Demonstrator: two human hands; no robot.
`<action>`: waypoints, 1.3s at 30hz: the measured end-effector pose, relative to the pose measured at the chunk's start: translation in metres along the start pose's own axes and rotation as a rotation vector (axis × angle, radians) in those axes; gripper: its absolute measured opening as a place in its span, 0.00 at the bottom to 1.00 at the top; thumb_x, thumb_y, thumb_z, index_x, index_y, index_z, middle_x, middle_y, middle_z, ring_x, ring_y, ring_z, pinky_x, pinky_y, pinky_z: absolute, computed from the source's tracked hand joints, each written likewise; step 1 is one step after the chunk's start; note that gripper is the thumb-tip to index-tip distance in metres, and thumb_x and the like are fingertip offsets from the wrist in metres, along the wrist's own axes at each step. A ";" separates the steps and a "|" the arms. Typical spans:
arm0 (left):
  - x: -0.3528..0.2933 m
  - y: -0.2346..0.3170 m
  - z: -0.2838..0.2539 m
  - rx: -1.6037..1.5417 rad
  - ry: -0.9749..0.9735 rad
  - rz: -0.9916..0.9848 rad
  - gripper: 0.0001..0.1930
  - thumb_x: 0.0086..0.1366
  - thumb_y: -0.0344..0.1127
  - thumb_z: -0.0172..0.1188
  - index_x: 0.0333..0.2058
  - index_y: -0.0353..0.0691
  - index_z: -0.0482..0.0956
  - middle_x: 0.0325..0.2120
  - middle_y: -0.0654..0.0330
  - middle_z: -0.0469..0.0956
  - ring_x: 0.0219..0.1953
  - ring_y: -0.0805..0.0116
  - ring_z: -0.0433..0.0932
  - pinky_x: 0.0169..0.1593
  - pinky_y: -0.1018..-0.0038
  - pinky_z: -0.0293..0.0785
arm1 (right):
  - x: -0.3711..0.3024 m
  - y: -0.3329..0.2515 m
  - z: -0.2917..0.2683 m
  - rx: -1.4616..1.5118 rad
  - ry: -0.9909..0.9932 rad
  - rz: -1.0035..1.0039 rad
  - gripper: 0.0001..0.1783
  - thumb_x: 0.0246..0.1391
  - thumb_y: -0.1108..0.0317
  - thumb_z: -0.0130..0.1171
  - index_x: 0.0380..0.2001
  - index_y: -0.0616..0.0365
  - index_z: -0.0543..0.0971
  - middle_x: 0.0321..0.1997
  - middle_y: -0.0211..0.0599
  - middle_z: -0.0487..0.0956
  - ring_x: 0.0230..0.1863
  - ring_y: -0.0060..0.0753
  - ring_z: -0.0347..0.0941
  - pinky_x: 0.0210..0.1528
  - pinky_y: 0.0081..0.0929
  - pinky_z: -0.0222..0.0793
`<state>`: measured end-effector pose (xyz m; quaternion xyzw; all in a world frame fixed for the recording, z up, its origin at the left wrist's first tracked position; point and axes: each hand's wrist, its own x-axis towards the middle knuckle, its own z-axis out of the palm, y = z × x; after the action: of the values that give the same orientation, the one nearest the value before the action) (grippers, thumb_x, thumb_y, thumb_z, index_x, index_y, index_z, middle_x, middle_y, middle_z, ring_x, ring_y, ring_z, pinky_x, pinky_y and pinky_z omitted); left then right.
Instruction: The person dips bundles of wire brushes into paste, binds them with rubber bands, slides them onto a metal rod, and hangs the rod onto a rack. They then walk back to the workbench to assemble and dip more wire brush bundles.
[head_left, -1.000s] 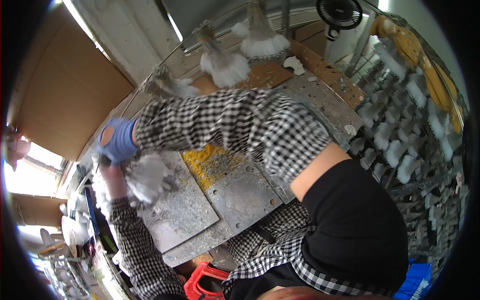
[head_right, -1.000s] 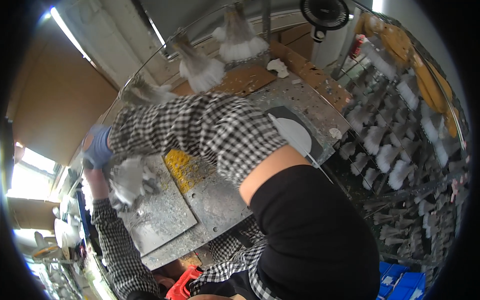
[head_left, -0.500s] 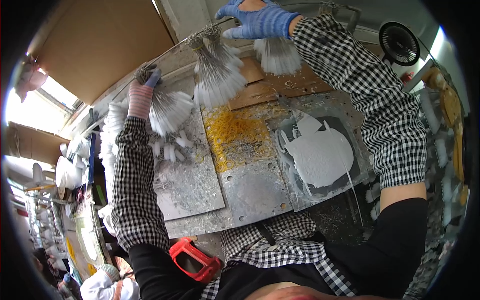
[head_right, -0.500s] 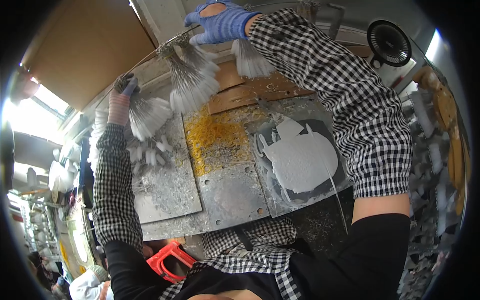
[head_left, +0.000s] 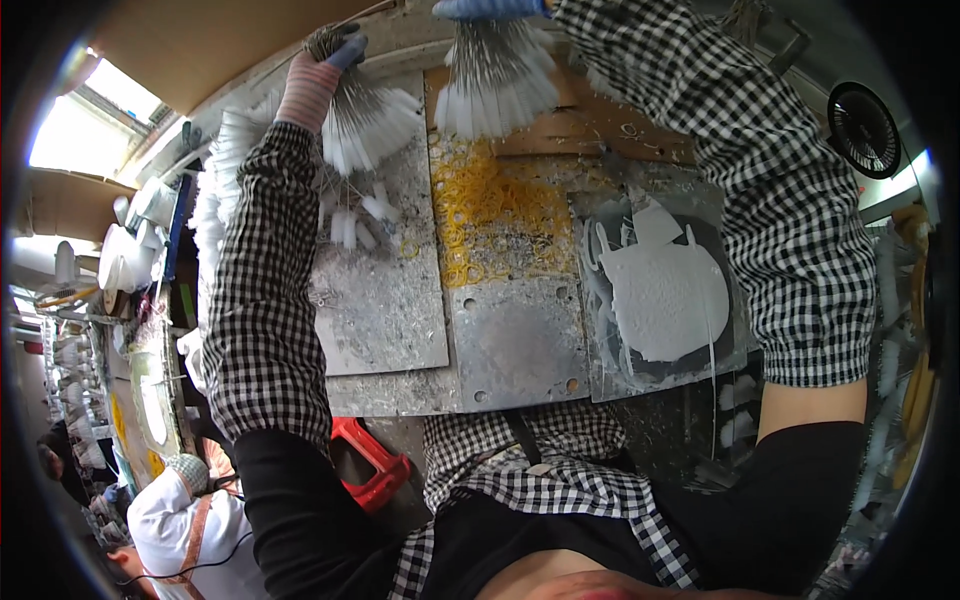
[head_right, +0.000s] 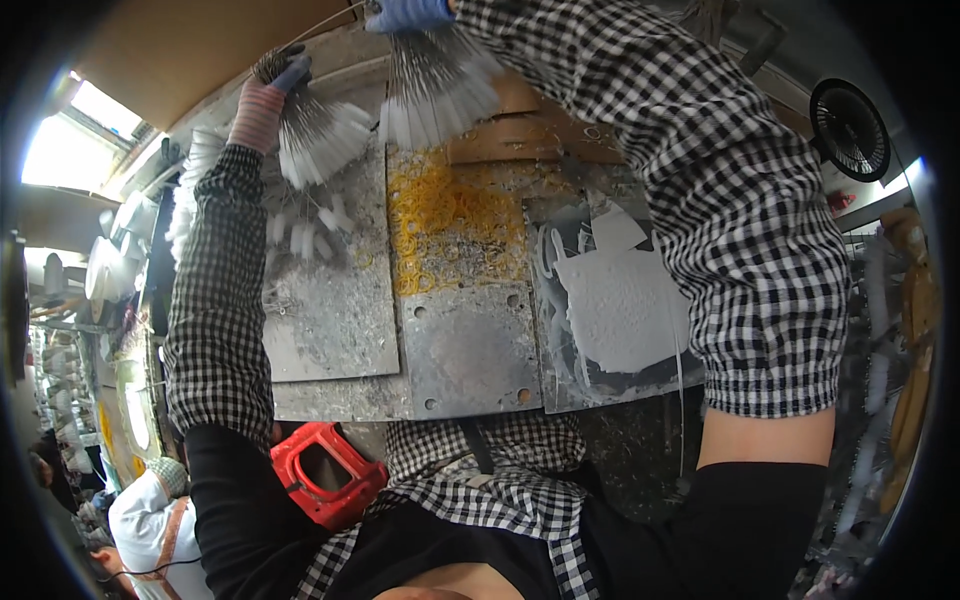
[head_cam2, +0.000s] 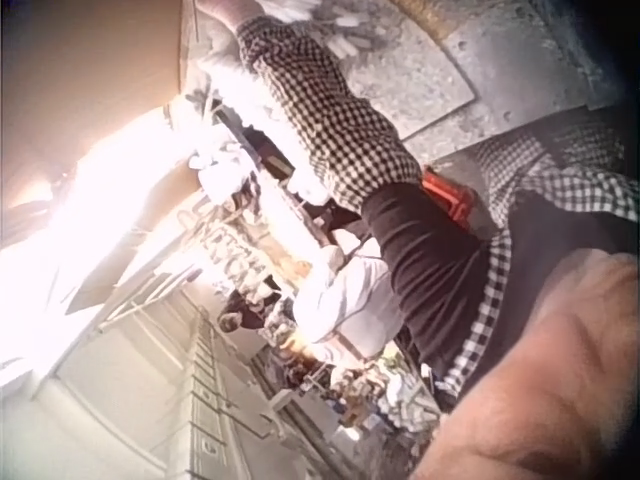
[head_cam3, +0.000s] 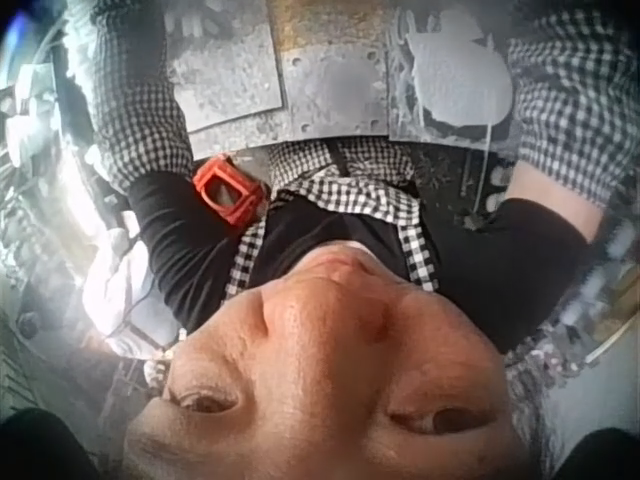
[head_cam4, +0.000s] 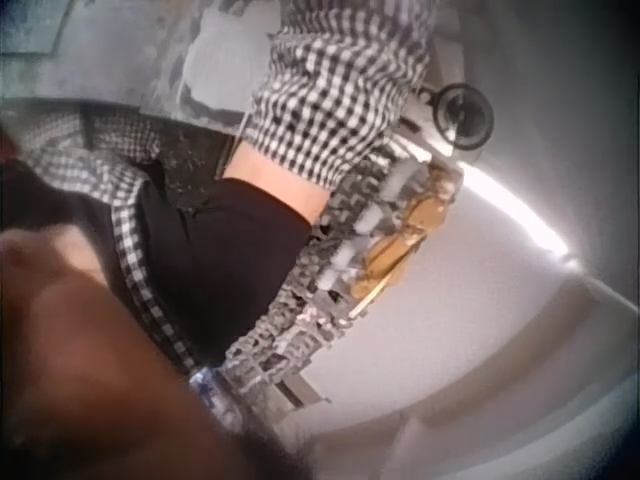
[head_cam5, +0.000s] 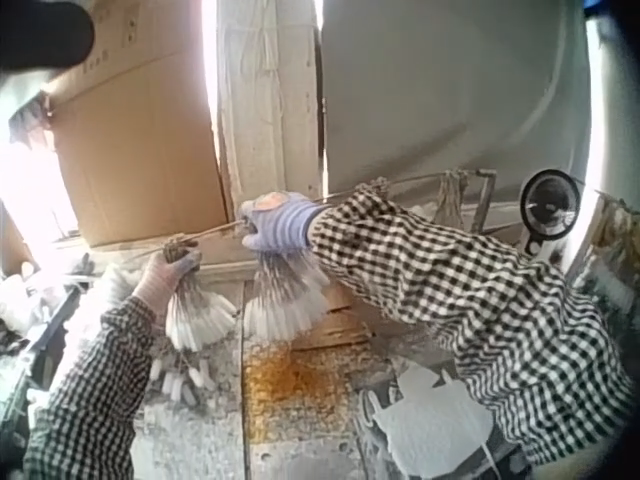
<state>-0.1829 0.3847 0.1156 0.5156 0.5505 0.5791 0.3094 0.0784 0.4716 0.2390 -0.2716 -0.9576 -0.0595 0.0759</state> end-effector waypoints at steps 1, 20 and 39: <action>0.003 -0.008 -0.008 0.065 -0.006 -0.001 0.18 0.64 0.37 0.68 0.50 0.38 0.80 0.41 0.64 0.83 0.42 0.78 0.80 0.46 0.77 0.77 | 0.005 -0.003 0.004 -0.064 0.031 -0.028 0.25 0.56 0.49 0.58 0.48 0.58 0.77 0.46 0.50 0.82 0.51 0.52 0.78 0.53 0.42 0.73; -0.017 -0.030 -0.038 -0.117 0.038 0.202 0.12 0.63 0.33 0.68 0.45 0.42 0.80 0.29 0.73 0.77 0.32 0.81 0.73 0.37 0.81 0.71 | 0.012 -0.044 0.019 -0.119 0.117 -0.118 0.27 0.56 0.50 0.60 0.48 0.62 0.76 0.44 0.56 0.81 0.48 0.56 0.79 0.51 0.42 0.73; -0.015 -0.050 -0.042 0.193 -0.244 0.201 0.26 0.53 0.38 0.77 0.47 0.38 0.76 0.36 0.64 0.80 0.40 0.69 0.78 0.48 0.70 0.77 | 0.096 -0.122 0.071 -0.022 -0.016 -0.184 0.29 0.59 0.43 0.53 0.49 0.56 0.82 0.48 0.49 0.83 0.52 0.51 0.79 0.54 0.41 0.72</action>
<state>-0.2285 0.3677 0.0693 0.6618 0.5075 0.4847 0.2637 -0.0744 0.4287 0.1775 -0.1836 -0.9783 -0.0747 0.0596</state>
